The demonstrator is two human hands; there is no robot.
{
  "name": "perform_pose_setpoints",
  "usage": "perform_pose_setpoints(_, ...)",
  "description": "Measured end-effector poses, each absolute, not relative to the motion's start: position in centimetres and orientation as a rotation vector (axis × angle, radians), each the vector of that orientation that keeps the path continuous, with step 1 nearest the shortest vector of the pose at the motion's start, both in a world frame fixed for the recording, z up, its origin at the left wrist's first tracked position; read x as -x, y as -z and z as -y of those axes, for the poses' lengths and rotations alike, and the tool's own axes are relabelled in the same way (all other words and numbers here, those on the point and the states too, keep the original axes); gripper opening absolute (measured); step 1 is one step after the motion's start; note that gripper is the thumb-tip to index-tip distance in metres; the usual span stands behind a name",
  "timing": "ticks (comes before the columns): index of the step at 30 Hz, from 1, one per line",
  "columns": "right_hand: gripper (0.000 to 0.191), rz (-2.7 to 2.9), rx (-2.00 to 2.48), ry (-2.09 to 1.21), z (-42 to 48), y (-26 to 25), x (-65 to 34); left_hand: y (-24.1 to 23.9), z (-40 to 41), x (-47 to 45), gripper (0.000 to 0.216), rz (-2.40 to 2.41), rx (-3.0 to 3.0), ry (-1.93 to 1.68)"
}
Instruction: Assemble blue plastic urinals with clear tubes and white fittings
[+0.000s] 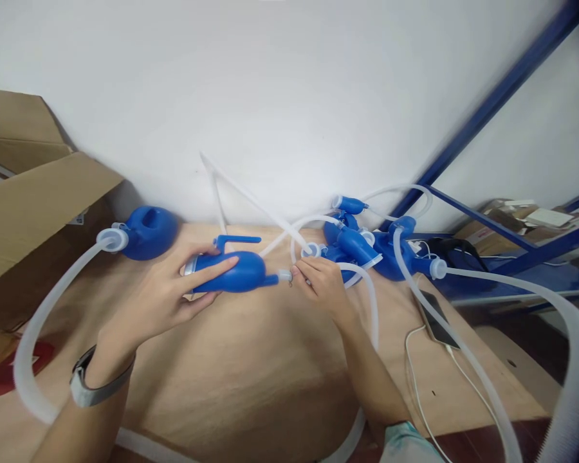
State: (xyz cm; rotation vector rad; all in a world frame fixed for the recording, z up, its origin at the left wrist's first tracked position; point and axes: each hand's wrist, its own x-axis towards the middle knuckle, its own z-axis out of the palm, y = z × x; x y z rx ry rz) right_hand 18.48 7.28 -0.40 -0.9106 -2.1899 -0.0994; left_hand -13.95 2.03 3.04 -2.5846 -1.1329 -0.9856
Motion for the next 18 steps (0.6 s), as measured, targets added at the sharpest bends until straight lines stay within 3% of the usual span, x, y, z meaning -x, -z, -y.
perform_pose_setpoints(8,0.056,2.286,0.929,-0.186,-6.7,0.4,-17.7,-2.5,-2.1,13.5,0.047,1.206,2.805,0.956)
perform_pose_setpoints(14,0.061,2.317,0.93,-0.155,-6.4,0.8,-17.1,-1.9,-2.9,13.8,0.061,1.243,2.843,0.842)
perform_pose_setpoints(18,0.059,2.347,1.0,-0.312,-5.8,0.1,-16.8,-1.4,-2.7,13.0,0.064,1.332,2.761,0.729)
